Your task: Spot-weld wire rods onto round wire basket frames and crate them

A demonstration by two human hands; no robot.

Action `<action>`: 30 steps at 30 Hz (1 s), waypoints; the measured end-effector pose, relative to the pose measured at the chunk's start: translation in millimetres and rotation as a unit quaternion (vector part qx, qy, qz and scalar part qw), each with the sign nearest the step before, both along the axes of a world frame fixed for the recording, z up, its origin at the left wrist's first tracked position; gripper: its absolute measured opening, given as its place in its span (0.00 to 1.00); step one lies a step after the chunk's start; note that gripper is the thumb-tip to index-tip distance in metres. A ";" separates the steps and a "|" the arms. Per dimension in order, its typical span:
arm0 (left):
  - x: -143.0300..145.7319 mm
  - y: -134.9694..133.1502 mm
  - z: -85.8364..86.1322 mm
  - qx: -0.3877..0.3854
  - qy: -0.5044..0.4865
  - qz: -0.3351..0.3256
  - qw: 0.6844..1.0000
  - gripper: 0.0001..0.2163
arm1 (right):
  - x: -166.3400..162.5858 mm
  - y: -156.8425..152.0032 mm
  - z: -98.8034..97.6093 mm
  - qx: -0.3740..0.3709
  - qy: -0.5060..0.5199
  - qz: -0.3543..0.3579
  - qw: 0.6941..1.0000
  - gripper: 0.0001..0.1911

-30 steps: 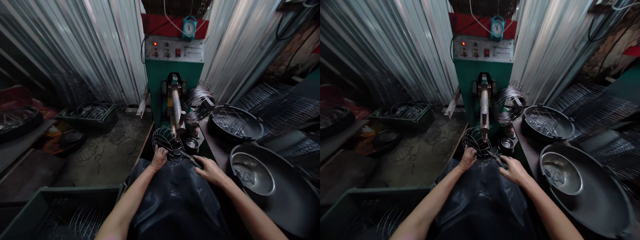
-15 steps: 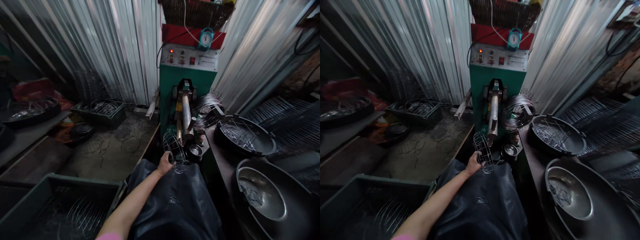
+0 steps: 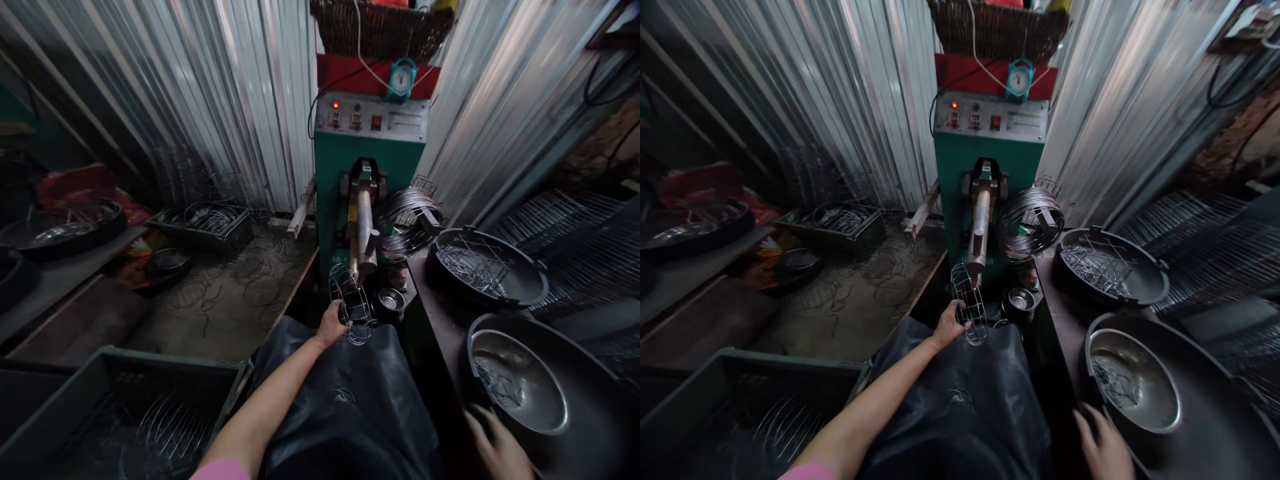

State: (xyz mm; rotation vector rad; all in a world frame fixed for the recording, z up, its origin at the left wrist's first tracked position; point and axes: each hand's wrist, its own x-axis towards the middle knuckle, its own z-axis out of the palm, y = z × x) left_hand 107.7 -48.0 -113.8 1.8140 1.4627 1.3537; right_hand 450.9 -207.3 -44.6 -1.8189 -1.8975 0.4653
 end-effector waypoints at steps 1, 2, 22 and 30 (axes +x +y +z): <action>0.5 -0.1 0.2 -0.002 -0.002 0.001 1.000 0.19 | -15.1 13.8 4.2 0.010 0.028 -0.017 0.999 0.15; 0.9 -0.2 0.0 -0.003 -0.004 0.000 1.000 0.19 | -33.9 31.5 10.0 0.018 0.063 -0.025 0.998 0.15; 2.8 -6.2 -11.9 0.012 0.004 -0.052 0.999 0.20 | -173.6 144.6 35.9 -0.062 0.311 0.092 0.944 0.15; 4.0 -6.4 -10.5 -0.007 -0.002 -0.021 1.000 0.20 | -179.7 148.2 41.8 -0.027 0.286 0.090 0.954 0.14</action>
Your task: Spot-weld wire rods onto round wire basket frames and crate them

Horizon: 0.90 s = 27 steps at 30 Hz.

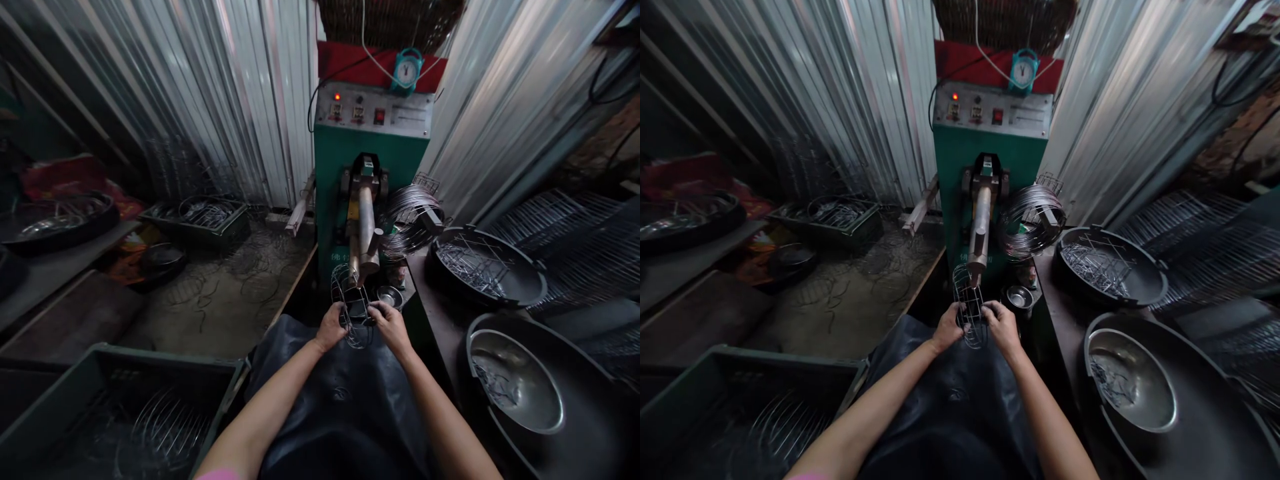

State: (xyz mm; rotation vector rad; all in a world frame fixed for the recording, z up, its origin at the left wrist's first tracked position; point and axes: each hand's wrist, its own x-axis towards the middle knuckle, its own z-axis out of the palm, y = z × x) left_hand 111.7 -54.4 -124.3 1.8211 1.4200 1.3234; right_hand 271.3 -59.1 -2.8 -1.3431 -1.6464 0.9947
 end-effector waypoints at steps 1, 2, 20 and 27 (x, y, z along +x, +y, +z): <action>0.0 0.8 -0.4 -0.001 -0.003 -0.004 1.000 0.19 | -0.5 1.3 -0.3 0.002 -0.002 -0.001 1.000 0.13; 0.3 1.4 -1.1 -0.002 -0.008 -0.009 1.000 0.18 | -0.8 2.1 -0.9 0.001 0.000 0.001 1.000 0.13; 1.5 4.5 22.4 -0.049 -0.059 -0.004 0.997 0.17 | -8.0 18.2 -6.5 -0.074 0.105 -0.008 0.992 0.12; -0.8 5.2 20.8 -0.051 -0.071 -0.029 0.996 0.17 | -10.7 16.7 -1.7 -0.071 0.102 -0.015 0.992 0.11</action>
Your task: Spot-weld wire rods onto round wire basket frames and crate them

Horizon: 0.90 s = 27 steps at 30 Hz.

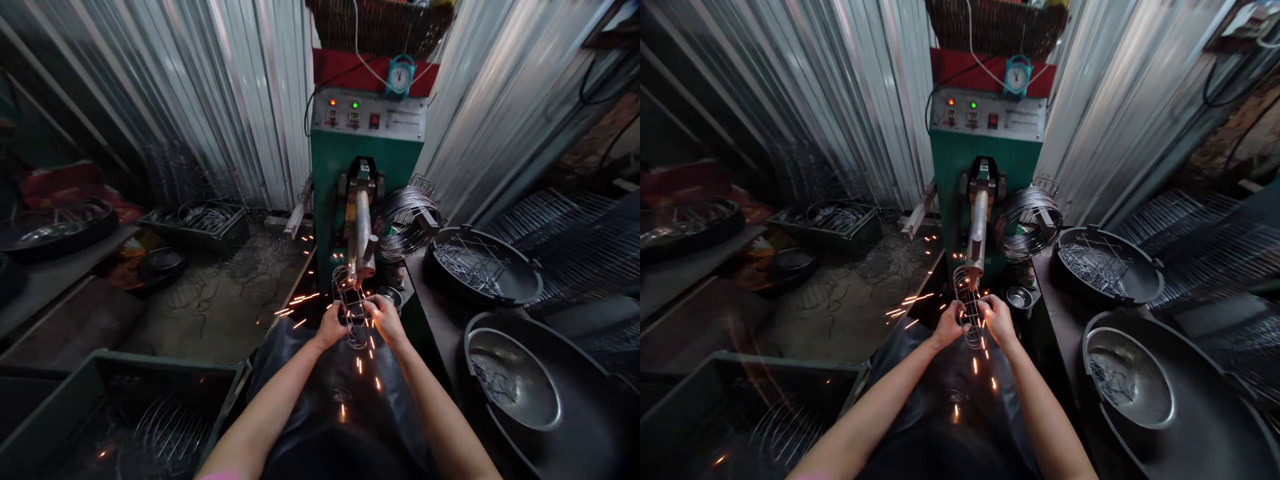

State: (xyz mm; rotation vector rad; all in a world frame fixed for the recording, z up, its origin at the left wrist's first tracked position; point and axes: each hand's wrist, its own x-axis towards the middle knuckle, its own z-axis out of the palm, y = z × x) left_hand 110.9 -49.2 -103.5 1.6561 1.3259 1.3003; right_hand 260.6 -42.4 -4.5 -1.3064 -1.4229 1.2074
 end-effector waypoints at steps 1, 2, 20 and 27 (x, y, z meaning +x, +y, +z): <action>0.5 -0.1 0.0 0.001 -0.004 -0.005 1.000 0.17 | -0.1 -1.3 0.6 -0.017 0.013 0.000 1.000 0.12; 1.0 -0.4 -0.2 0.000 -0.007 -0.007 1.000 0.17 | 0.2 -2.8 1.0 -0.033 0.024 0.001 0.999 0.12; 5.8 -7.3 -7.1 -0.032 -0.015 -0.013 0.999 0.20 | 18.4 -22.0 -6.0 -0.023 0.027 0.036 0.999 0.14; 7.1 -13.4 3.0 -0.071 -0.069 -0.034 0.994 0.20 | 28.8 -35.7 -8.5 -0.040 0.015 0.068 0.997 0.14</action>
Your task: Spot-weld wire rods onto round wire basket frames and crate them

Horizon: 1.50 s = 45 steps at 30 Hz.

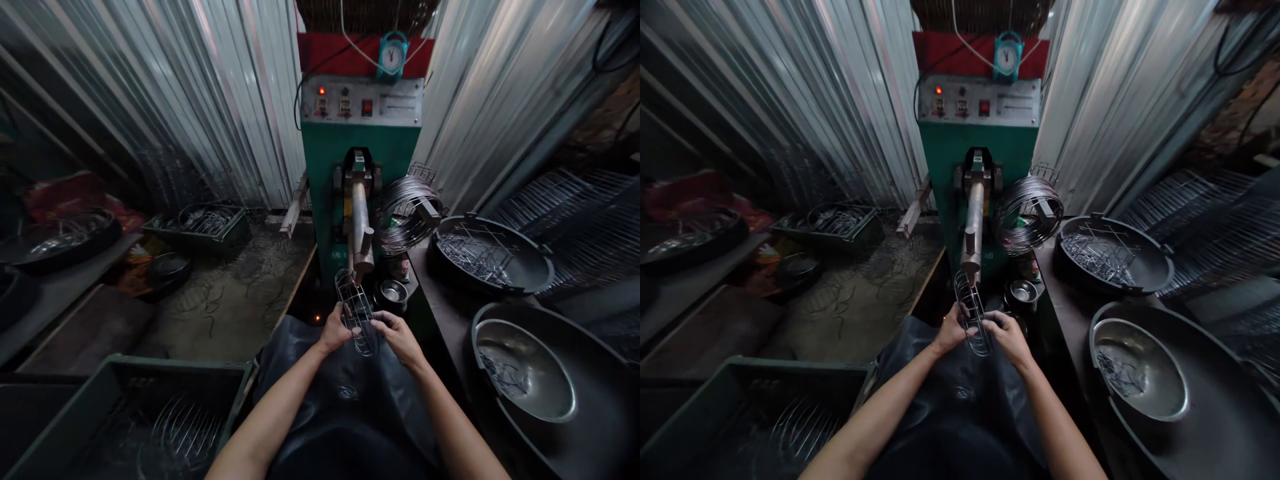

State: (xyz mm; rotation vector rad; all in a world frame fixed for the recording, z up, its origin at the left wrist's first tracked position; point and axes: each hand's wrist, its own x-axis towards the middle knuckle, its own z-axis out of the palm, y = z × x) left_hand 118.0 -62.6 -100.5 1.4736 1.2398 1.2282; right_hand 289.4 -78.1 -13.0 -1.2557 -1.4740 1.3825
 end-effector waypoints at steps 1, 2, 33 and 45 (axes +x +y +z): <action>0.2 1.6 1.6 -0.007 -0.013 0.004 1.000 0.20 | -2.7 3.7 1.0 0.004 0.000 -0.012 1.000 0.14; 0.1 3.8 2.8 -0.012 -0.022 0.010 1.000 0.21 | -5.8 7.9 2.3 0.007 0.001 -0.025 1.000 0.14; -2.2 33.2 8.7 -0.137 -0.205 0.036 0.968 0.24 | -8.4 23.4 5.6 0.004 -0.016 -0.020 1.000 0.13; -3.1 32.3 33.2 -0.247 -0.287 0.066 0.923 0.19 | -24.8 35.7 15.5 0.006 0.001 -0.032 0.999 0.16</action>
